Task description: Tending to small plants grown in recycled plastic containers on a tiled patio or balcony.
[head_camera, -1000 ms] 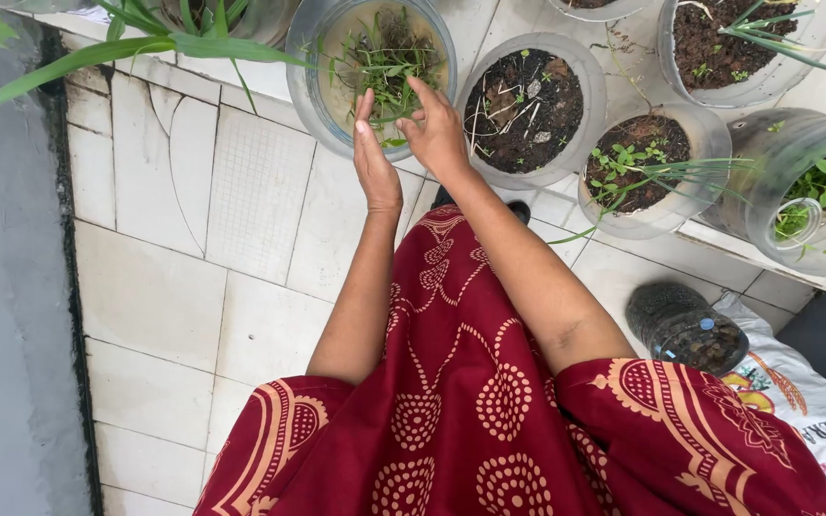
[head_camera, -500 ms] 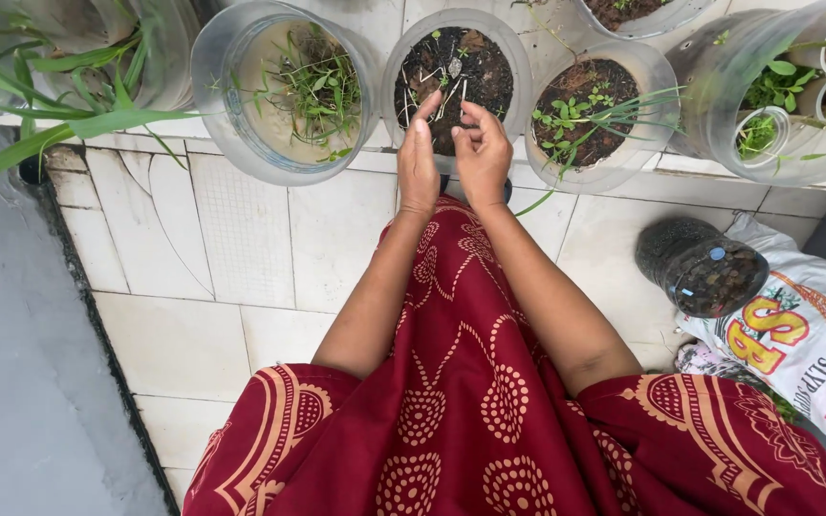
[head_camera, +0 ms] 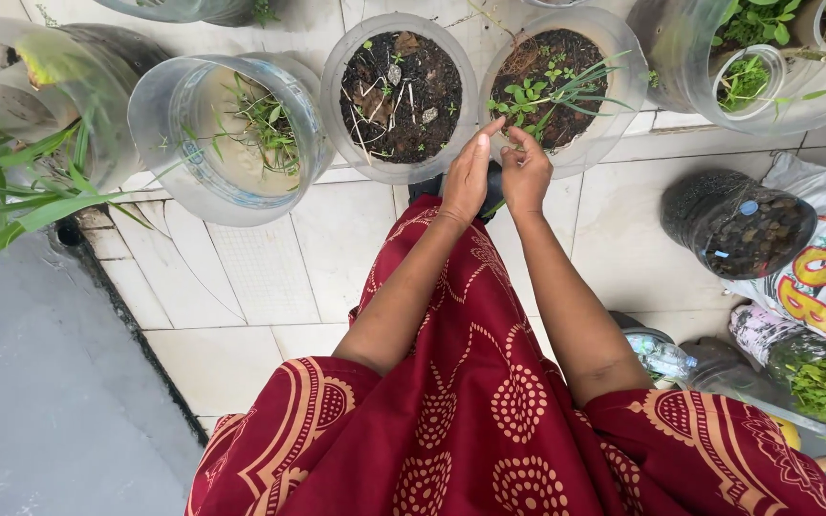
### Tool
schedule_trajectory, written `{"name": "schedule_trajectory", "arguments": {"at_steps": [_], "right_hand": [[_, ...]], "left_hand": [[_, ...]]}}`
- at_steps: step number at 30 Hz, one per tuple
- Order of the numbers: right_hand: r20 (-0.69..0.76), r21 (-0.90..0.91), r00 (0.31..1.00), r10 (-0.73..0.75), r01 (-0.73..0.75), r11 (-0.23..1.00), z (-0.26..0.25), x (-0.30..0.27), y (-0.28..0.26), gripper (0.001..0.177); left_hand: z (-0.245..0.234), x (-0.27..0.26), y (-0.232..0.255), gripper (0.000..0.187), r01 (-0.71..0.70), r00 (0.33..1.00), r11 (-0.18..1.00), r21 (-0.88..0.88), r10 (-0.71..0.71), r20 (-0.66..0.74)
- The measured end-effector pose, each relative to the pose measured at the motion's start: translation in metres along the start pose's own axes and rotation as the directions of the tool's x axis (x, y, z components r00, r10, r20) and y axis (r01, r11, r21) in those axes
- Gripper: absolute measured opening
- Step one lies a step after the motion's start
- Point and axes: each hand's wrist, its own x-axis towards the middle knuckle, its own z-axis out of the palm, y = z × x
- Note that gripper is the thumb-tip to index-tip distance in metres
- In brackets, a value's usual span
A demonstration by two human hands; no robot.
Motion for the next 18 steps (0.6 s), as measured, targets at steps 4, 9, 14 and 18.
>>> {"name": "schedule_trajectory", "arguments": {"at_steps": [4,9,14,18], "right_hand": [[-0.047,-0.053,0.987,0.152,-0.154,0.987,-0.014,0.011,0.009,0.034],[-0.101,-0.060,0.977,0.187,-0.193,0.979,-0.026,0.024,0.031,0.027],[-0.209,-0.171,0.974,0.093,-0.130,0.977,-0.033,0.033,0.023,0.023],[-0.280,-0.081,0.923,0.264,-0.297,0.952,-0.035,0.040,0.003,0.019]], "left_hand": [[0.019,0.009,-0.015,0.059,0.045,0.998,0.999,-0.012,-0.044,0.048],[0.035,0.015,-0.034,0.060,0.131,0.989,0.989,0.071,-0.136,0.062],[0.044,0.022,-0.043,0.061,0.153,0.985,0.985,0.074,-0.159,0.072],[0.048,0.027,-0.052,0.062,0.149,0.985,0.986,0.075,-0.155,0.071]]}}
